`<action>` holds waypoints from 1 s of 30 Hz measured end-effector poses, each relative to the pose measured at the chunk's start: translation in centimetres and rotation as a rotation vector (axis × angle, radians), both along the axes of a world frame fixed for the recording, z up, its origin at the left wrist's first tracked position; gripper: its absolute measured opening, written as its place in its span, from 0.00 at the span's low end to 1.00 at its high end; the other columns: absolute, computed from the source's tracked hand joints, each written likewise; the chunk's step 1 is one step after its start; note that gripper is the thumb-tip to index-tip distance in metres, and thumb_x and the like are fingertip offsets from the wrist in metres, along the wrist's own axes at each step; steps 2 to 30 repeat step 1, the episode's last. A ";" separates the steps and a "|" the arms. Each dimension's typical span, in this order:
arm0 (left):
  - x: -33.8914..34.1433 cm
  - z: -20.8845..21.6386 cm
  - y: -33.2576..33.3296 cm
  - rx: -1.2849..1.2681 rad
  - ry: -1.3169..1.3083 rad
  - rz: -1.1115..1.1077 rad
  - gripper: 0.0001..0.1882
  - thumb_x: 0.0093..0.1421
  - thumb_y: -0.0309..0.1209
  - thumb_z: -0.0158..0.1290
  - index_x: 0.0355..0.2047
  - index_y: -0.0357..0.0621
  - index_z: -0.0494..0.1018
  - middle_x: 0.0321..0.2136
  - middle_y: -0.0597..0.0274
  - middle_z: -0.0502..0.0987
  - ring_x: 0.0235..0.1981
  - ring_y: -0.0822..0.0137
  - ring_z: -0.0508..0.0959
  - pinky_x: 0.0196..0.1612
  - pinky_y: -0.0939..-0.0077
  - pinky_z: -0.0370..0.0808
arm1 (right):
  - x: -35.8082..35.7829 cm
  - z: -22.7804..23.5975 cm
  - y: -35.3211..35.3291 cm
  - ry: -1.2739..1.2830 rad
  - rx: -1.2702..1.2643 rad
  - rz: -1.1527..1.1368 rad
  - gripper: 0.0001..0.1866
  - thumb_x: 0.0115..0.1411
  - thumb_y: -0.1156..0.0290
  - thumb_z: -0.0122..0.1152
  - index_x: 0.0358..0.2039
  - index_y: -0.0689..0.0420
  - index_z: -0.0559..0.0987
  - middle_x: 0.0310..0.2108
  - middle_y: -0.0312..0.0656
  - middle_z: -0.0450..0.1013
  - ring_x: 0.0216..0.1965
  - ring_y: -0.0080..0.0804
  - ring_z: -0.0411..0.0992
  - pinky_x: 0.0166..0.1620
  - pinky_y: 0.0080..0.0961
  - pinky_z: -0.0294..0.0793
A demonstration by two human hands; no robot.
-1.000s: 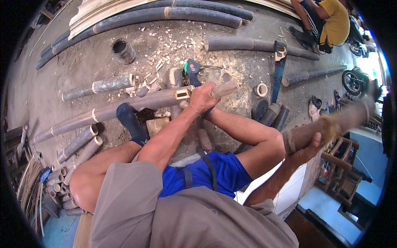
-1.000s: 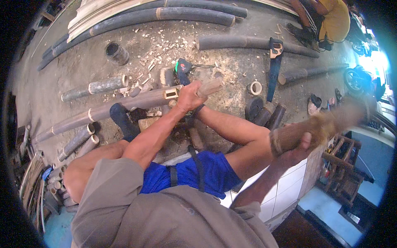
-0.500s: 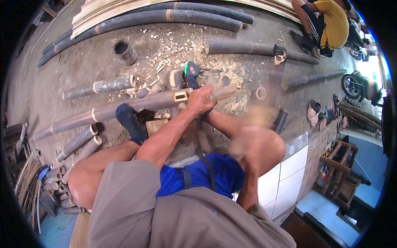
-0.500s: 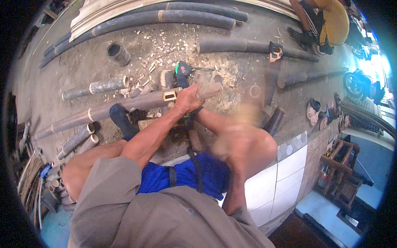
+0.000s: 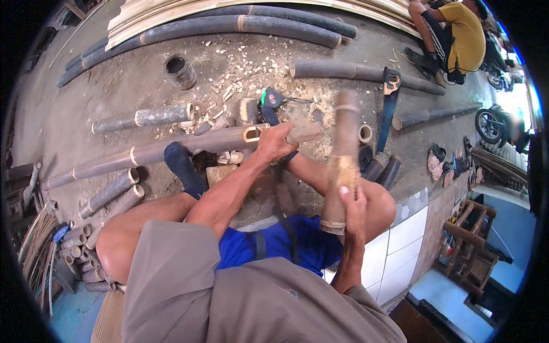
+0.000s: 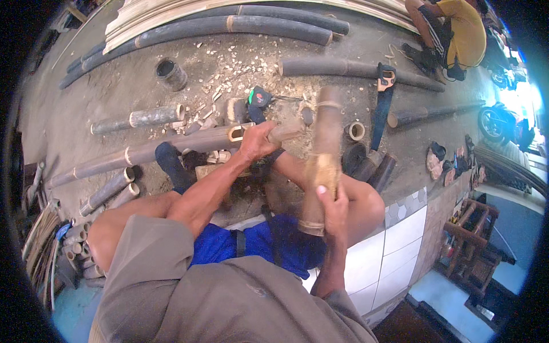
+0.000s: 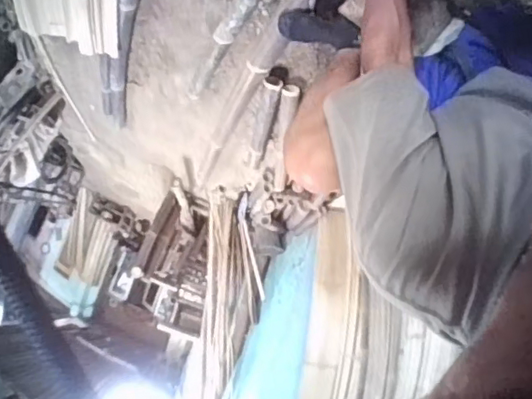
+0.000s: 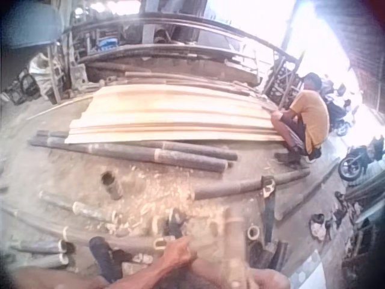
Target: The person assembles bamboo poles into a cross-shaped structure by hand, repeatedly inserting and adjusting pieces to fit together. They handle multiple bamboo segments, aligning them and tapping them into place while seated on the floor.
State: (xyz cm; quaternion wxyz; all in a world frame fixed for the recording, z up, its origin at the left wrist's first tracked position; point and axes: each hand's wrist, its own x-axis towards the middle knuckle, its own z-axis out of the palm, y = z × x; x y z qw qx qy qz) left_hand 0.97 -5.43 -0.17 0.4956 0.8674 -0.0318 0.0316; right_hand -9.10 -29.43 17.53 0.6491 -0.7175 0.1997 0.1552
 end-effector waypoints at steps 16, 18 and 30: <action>0.1 1.4 0.1 -0.045 0.048 0.020 0.19 0.51 0.38 0.68 0.39 0.44 0.77 0.41 0.55 0.83 0.44 0.48 0.84 0.44 0.56 0.82 | 0.6 1.4 0.2 0.007 0.057 -0.077 0.41 0.60 0.50 0.73 0.68 0.59 0.71 0.45 0.39 0.82 0.47 0.38 0.81 0.57 0.27 0.78; 0.1 1.4 0.1 -0.045 0.048 0.020 0.19 0.51 0.38 0.68 0.39 0.44 0.77 0.41 0.55 0.83 0.44 0.48 0.84 0.44 0.56 0.82 | 0.6 1.4 0.2 0.007 0.057 -0.077 0.41 0.60 0.50 0.73 0.68 0.59 0.71 0.45 0.39 0.82 0.47 0.38 0.81 0.57 0.27 0.78; 0.1 1.4 0.1 -0.045 0.048 0.020 0.19 0.51 0.38 0.68 0.39 0.44 0.77 0.41 0.55 0.83 0.44 0.48 0.84 0.44 0.56 0.82 | 0.6 1.4 0.2 0.007 0.057 -0.077 0.41 0.60 0.50 0.73 0.68 0.59 0.71 0.45 0.39 0.82 0.47 0.38 0.81 0.57 0.27 0.78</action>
